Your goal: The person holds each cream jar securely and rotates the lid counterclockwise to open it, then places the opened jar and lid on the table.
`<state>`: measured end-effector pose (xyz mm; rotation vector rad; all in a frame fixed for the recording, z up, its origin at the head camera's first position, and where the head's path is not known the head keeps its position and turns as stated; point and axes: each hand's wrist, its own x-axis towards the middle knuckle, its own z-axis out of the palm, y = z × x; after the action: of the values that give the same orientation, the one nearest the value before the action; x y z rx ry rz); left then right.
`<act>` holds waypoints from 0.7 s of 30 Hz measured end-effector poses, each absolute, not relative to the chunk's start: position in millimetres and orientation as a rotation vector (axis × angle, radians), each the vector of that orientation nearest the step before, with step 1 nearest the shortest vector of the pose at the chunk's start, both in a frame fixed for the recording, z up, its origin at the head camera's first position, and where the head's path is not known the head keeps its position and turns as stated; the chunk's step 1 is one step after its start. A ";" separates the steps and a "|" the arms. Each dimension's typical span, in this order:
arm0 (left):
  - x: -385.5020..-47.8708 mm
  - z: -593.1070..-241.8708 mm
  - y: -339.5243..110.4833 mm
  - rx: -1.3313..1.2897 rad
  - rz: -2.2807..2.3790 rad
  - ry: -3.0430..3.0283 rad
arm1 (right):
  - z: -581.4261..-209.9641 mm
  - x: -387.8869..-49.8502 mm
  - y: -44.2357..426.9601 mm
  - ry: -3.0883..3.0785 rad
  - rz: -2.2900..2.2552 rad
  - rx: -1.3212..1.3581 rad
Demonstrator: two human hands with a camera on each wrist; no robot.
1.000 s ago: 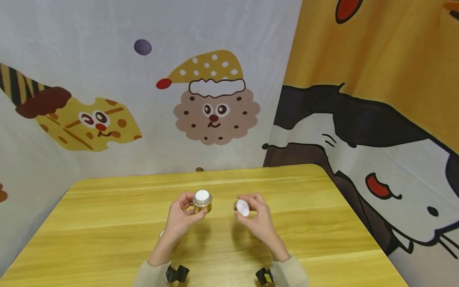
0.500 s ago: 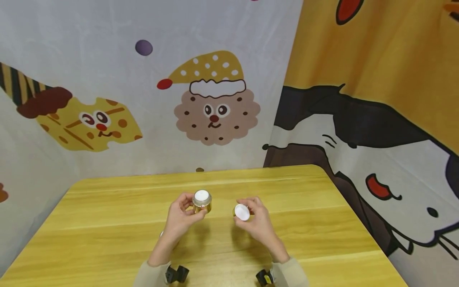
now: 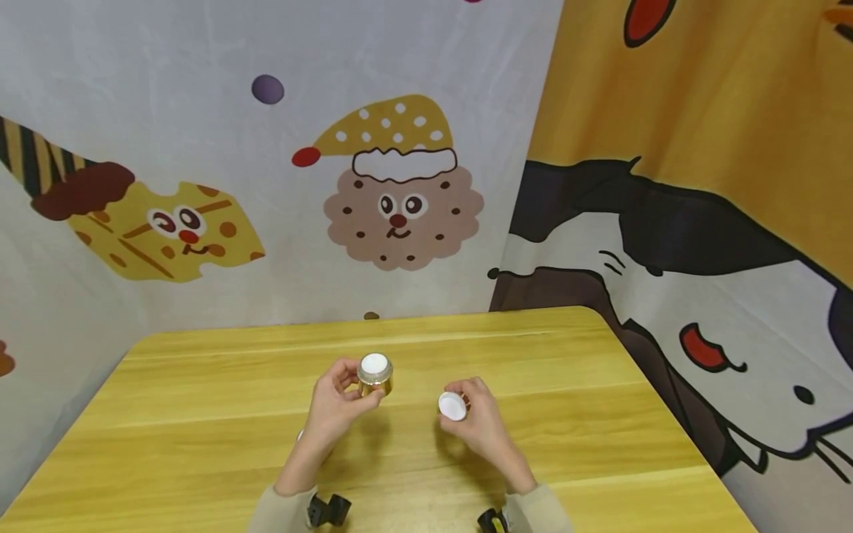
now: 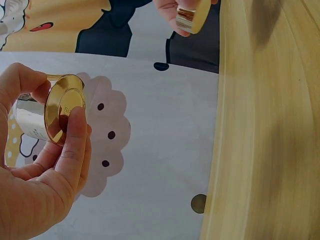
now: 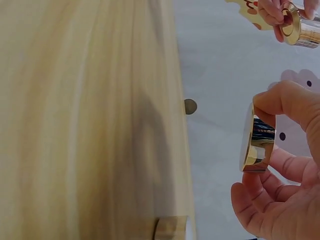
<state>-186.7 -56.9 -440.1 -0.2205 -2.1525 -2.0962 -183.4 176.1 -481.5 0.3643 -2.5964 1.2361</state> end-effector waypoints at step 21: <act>-185.6 -440.6 -56.6 -0.241 -2.096 -2.151 | -492.0 -182.3 179.8 -2.675 1.188 0.403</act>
<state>-185.6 -56.6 -440.6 -0.2407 -2.1508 -2.0958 -182.3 179.8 -492.0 0.4029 -2.6750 1.1875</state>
